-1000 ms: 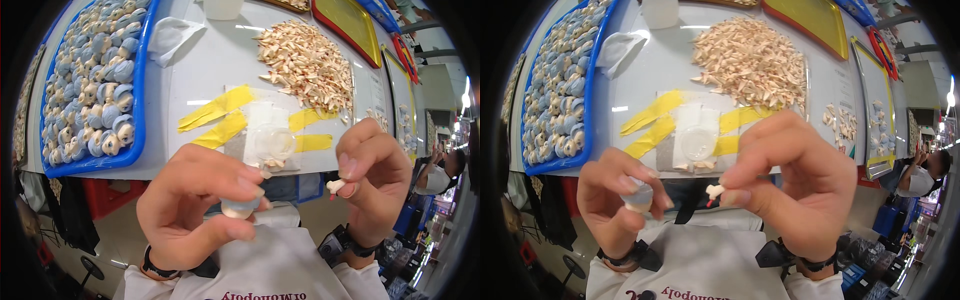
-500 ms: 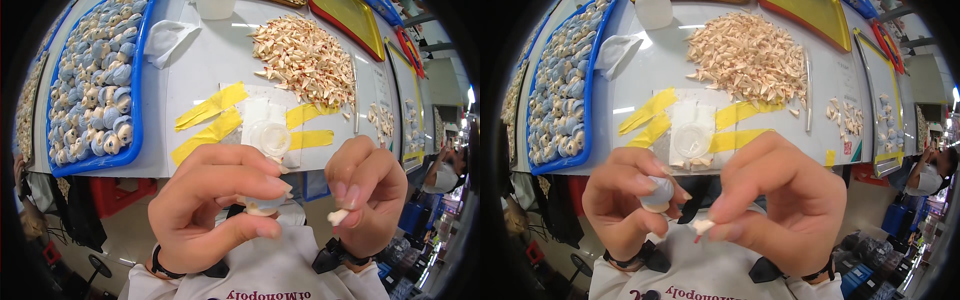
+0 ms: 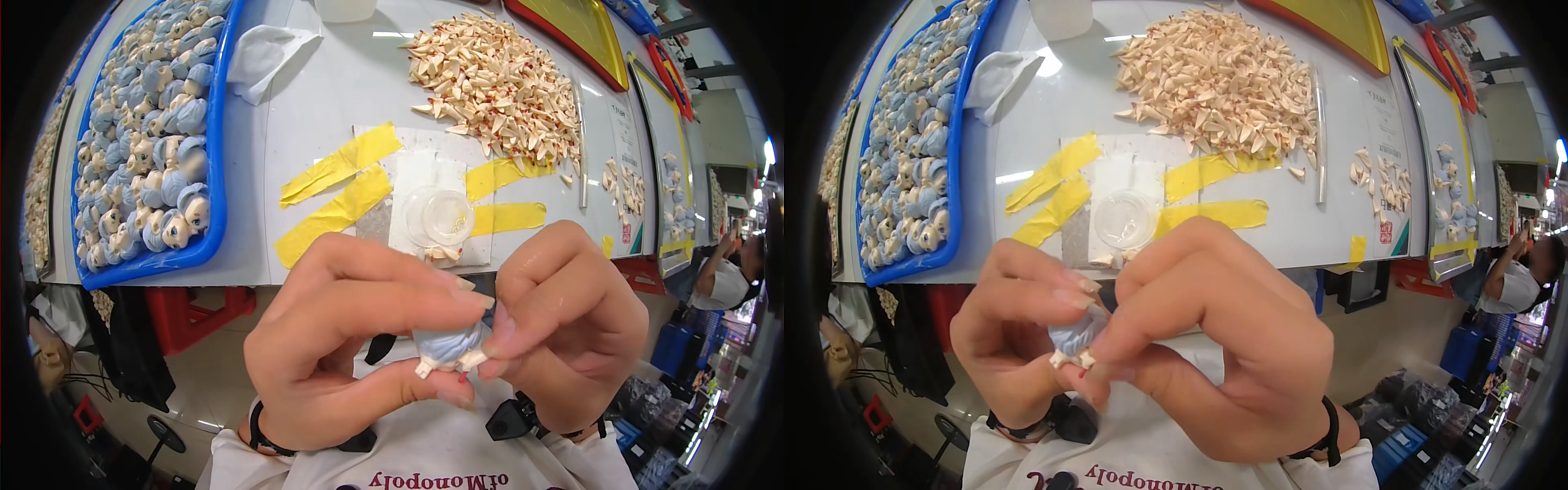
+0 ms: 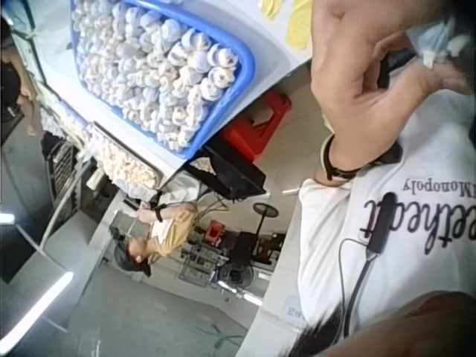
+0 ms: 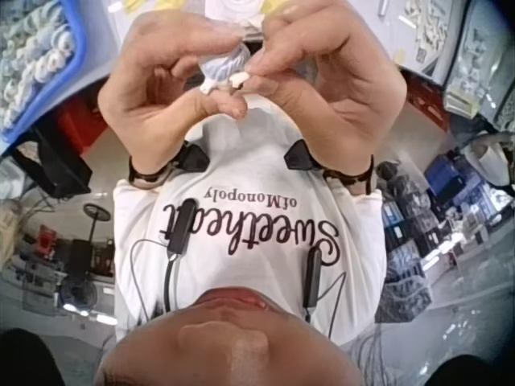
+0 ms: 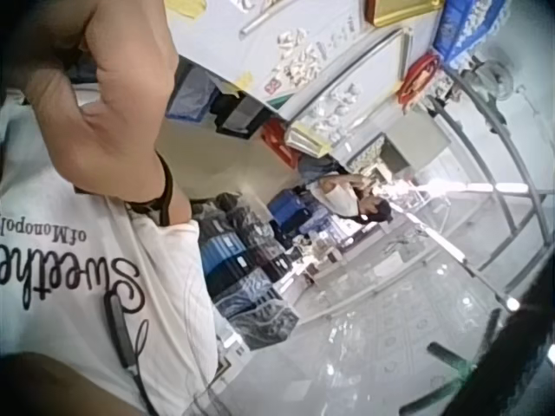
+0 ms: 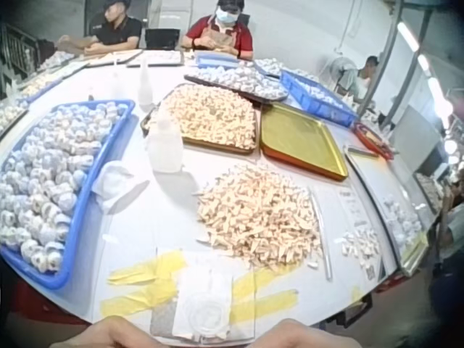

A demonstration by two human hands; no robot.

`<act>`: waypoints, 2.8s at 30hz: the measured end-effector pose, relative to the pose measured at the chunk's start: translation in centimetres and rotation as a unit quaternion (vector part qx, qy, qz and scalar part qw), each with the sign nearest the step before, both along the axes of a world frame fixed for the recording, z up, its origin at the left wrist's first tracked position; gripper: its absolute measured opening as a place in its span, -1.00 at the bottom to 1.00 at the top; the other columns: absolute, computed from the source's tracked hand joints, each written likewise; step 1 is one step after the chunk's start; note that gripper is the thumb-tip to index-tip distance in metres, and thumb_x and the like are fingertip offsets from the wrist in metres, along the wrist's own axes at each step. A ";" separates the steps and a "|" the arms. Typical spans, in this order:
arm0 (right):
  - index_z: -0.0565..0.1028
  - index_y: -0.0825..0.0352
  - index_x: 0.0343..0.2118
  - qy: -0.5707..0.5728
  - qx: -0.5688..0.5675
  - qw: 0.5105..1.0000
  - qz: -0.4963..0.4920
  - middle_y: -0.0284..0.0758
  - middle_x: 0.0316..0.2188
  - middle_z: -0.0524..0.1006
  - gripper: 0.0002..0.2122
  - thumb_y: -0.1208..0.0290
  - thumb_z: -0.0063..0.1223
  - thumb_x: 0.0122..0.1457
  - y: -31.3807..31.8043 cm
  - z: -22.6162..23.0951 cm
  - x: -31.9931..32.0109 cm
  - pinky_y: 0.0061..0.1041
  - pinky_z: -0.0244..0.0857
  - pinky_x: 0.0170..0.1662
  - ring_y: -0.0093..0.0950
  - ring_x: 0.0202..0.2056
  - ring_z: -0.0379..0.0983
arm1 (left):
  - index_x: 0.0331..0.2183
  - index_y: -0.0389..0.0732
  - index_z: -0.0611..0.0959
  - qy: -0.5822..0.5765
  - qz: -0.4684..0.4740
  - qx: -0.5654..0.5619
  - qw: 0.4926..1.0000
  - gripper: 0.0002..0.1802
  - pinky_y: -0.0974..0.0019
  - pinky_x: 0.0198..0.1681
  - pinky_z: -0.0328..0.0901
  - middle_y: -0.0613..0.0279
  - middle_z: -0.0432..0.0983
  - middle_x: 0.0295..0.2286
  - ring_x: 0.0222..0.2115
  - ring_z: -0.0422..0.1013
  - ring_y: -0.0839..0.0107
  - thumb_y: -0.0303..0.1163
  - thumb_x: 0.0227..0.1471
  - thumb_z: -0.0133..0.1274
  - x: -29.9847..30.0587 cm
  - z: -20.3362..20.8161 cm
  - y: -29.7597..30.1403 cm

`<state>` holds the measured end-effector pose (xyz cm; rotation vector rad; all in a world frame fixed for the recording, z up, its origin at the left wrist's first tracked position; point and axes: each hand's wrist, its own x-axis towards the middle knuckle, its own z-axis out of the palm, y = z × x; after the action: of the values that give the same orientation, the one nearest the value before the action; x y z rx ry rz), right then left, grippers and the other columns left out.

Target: The person prepares a glue bottle by attaching a nozzle and cutting its tip with pliers. They then pick up small doll heads from a blue tray and attach small white hair pieces to the top of each head using glue. The finished doll heads are placed back into the tray.

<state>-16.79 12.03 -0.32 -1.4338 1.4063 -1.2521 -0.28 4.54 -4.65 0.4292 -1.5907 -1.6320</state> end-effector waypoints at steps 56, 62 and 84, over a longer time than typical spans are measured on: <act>0.44 0.47 -0.46 0.160 -0.055 0.981 -0.090 -0.25 -0.45 0.45 -0.80 0.84 0.03 -0.19 -2.9 -0.4 -2.2 -0.58 0.26 -0.23 -0.48 -0.37 0.39 | -0.30 -0.26 0.41 0.042 0.084 0.084 0.992 -0.47 0.36 -0.30 0.32 0.01 0.30 -0.24 -0.31 0.38 0.26 -0.36 -0.32 0.33 2.5 -1.1 -0.4; 0.51 0.39 -0.52 0.336 -0.090 0.935 -0.076 -0.28 -0.53 0.43 -0.78 0.83 0.06 -0.27 -3.2 -0.9 -1.0 -0.55 0.26 -0.34 -0.45 -0.42 0.37 | -0.34 -0.18 0.43 0.022 0.042 -0.138 0.989 -0.55 0.44 -0.39 0.35 0.04 0.30 -0.26 -0.36 0.40 0.30 -0.29 -0.27 0.31 2.9 -2.8 -1.9; 0.41 0.31 -0.47 0.032 -0.091 0.994 -0.047 -0.27 -0.44 0.32 -0.81 0.51 0.23 -0.12 -1.9 -0.8 1.4 -0.76 0.11 -0.41 -0.63 -0.45 0.25 | -0.28 -0.29 0.40 0.066 0.056 0.121 0.989 -0.49 0.41 -0.37 0.36 0.01 0.38 -0.32 -0.41 0.41 0.37 -0.18 -0.16 0.24 0.5 -0.9 0.1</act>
<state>-15.39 10.10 -1.17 -1.5565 1.4470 -1.4383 0.22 4.68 -5.54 0.5156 -1.2556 -1.7359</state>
